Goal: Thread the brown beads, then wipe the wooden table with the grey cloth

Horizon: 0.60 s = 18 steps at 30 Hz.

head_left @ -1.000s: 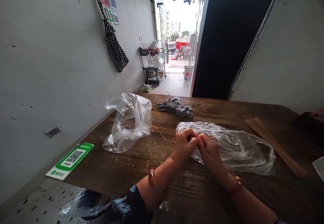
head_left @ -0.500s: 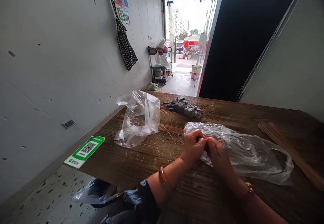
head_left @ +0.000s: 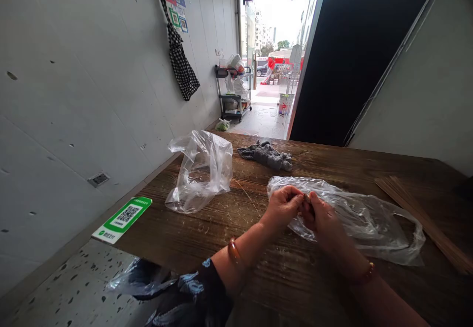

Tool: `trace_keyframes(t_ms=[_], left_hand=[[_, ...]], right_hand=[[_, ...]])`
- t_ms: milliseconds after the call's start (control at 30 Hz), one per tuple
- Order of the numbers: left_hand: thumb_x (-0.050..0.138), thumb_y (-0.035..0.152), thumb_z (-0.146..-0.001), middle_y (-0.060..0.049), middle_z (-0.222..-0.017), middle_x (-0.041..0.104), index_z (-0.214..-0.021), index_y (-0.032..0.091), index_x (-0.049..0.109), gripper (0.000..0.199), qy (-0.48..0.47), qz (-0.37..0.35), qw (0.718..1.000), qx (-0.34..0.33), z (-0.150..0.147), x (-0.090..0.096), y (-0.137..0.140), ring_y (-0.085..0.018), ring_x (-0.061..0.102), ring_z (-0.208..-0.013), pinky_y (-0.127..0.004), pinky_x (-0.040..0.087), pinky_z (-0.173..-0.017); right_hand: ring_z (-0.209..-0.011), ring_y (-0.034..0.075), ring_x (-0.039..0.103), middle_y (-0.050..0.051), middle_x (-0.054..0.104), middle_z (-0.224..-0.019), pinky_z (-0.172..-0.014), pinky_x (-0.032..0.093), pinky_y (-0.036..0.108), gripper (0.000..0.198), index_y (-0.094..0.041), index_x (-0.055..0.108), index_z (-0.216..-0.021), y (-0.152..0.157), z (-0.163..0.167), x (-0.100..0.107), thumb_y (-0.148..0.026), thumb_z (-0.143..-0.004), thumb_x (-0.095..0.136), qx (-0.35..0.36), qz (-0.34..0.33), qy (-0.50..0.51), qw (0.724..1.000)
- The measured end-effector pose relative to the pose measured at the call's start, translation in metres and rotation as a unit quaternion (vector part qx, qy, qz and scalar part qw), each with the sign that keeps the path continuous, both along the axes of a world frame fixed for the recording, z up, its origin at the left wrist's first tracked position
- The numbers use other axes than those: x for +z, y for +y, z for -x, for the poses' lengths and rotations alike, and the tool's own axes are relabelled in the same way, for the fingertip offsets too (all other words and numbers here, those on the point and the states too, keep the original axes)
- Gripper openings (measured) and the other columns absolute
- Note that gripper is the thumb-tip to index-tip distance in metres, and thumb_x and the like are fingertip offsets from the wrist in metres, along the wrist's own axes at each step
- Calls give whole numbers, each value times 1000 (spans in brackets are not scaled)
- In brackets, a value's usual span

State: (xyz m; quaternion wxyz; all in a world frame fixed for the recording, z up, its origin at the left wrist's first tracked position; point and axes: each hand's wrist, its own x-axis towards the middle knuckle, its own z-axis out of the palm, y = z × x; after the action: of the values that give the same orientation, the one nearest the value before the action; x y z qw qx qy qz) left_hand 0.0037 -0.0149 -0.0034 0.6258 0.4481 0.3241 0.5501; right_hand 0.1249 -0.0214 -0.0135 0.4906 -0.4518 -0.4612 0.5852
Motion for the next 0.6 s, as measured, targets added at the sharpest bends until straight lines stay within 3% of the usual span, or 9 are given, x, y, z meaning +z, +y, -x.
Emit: trace_keyframes(t_ms=[100,200,367,500,600], left_hand=[[72,42,-68,2,-60,58,-74,18,56,29,17,-3,1000,2,1,-5,4,-9,47,-49,-22,37,-49],[69,38,-70,4,-59,54,-77,18,59,24,35,4,998,47,4,-10,8,-9,46,-49,-22,38,-48],[69,33,-71,3,-58,54,-73,17,63,18,76,-12,991,112,7,-11,10,-9,47,-50,-22,37,-48],[68,41,-76,3,-62,56,-93,17,69,30,30,13,999,41,7,-6,7,-7,42,-45,-23,37,-46],[70,51,-75,3,-60,53,-93,14,69,41,-3,9,1000,-11,6,-3,5,-6,43,-46,-22,37,-47]], right_hand=[[-40,9,16,-8,27,-44,-38,15,25,49,-24,41,-62,3,-2,-3,-66,-84,52,41,21,58,997],[-39,8,15,-9,26,-44,-37,14,23,49,-24,40,-63,2,-3,0,-65,-86,51,66,24,83,994],[-39,7,18,-9,29,-45,-38,15,22,48,-22,44,-63,1,-4,2,-63,-86,54,59,17,102,993],[-39,7,19,-9,31,-45,-37,15,22,48,-22,46,-64,3,-4,1,-64,-85,55,49,21,103,993],[-38,7,19,-9,31,-44,-36,14,22,49,-22,46,-63,4,-3,3,-66,-81,57,43,31,98,994]])
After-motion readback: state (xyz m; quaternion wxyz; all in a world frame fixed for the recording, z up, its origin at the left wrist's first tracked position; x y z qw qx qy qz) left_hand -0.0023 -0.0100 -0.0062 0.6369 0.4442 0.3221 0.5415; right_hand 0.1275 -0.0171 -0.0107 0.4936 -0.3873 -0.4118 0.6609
